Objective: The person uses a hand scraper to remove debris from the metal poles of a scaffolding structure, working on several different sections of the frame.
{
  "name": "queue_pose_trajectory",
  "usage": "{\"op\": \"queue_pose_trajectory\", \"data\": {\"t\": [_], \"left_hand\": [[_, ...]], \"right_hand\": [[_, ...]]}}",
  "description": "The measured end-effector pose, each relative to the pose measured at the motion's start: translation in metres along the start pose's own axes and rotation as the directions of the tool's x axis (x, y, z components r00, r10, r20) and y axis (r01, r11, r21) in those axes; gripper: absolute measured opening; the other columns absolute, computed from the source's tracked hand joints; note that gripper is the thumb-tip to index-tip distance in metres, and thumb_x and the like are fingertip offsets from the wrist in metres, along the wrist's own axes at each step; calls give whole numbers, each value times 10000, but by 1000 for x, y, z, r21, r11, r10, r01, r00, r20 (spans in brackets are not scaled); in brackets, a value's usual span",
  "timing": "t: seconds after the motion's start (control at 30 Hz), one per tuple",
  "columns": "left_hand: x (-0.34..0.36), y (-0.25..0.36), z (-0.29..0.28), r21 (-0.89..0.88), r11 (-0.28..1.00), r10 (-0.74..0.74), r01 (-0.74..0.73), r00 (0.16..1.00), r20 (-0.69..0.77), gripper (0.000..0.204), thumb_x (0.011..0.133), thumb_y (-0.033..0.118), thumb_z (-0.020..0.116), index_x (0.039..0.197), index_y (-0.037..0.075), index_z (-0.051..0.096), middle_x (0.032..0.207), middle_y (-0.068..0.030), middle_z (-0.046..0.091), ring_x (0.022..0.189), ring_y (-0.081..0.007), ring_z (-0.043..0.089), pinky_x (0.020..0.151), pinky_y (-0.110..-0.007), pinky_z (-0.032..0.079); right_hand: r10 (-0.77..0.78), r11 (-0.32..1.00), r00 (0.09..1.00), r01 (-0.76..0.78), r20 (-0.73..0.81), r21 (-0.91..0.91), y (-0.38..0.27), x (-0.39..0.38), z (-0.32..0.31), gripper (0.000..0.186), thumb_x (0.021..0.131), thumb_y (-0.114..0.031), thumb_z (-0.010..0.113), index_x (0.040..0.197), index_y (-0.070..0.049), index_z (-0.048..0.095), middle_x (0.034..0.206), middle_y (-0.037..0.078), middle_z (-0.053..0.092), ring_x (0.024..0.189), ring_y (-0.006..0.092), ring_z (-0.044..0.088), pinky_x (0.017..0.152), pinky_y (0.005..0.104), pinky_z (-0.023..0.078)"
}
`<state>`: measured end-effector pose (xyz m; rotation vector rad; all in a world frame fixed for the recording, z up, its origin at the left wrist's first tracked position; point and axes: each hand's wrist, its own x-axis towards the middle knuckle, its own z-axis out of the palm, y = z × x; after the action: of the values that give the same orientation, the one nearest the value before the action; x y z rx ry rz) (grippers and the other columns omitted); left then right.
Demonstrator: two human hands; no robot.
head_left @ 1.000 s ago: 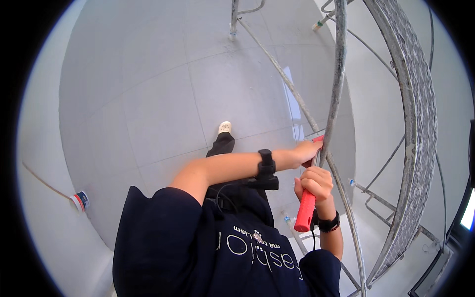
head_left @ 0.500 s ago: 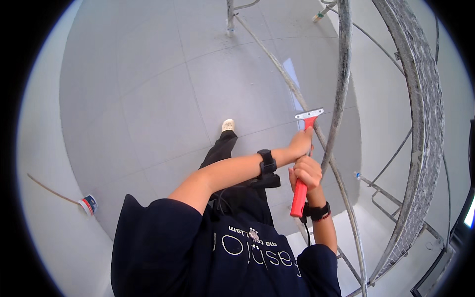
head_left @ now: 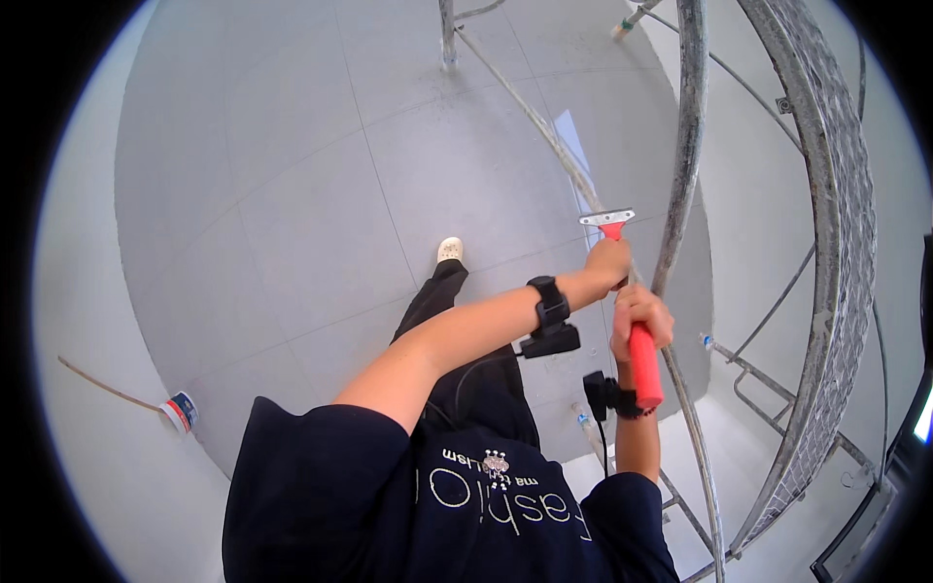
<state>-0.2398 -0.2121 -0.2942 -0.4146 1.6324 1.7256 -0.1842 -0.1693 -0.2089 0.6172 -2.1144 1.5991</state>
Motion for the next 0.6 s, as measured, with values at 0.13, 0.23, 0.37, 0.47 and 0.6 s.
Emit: {"op": "queue_pose_trajectory", "data": {"t": [0.13, 0.23, 0.37, 0.47, 0.6], "left_hand": [[41, -21, -2, 297, 943, 181, -148, 980, -87, 287, 739, 216, 494, 726, -36, 632, 652, -223, 604, 613, -304, 624, 556, -388, 488], [38, -15, -13, 315, 943, 132, -110, 990, -51, 300, 757, 236, 484, 726, -22, 635, 678, -202, 619, 664, -307, 628, 591, -404, 481], [-2, -8, -35, 23, 1000, -13, 14, 999, -40, 394, 804, 286, 418, 663, -37, 594, 637, -188, 597, 585, -289, 590, 550, -404, 443], [-15, -13, -38, -59, 997, -51, 50, 999, -17, 430, 819, 304, 386, 642, -45, 564, 602, -176, 573, 507, -266, 547, 503, -394, 414], [-21, -13, -42, -156, 980, -114, 122, 992, 63, 350, 834, 306, 420, 734, -17, 510, 608, -132, 528, 480, -203, 491, 460, -355, 386]], "right_hand": [[23, 997, 988, -33, -152, -68, 13, -2, 19, 208, 678, 107, 561, 592, -19, 420, 545, 104, 505, 482, 217, 509, 491, 279, 433], [-25, 984, 997, 12, -68, -178, 7, -3, 31, 203, 668, 118, 565, 590, -17, 435, 538, 103, 501, 476, 219, 505, 486, 284, 428], [4, 969, 992, 28, 128, -244, -8, -15, 34, 199, 660, 130, 586, 616, 0, 442, 600, 93, 501, 544, 221, 510, 532, 275, 434], [102, 962, 978, -50, 184, -268, -24, -17, 31, 202, 597, 95, 643, 607, -21, 478, 662, 88, 496, 603, 237, 521, 525, 289, 423], [209, 931, 961, -138, 183, -338, -34, -21, 30, 220, 595, 46, 693, 623, -24, 486, 777, 94, 500, 653, 228, 526, 559, 297, 440]]}}
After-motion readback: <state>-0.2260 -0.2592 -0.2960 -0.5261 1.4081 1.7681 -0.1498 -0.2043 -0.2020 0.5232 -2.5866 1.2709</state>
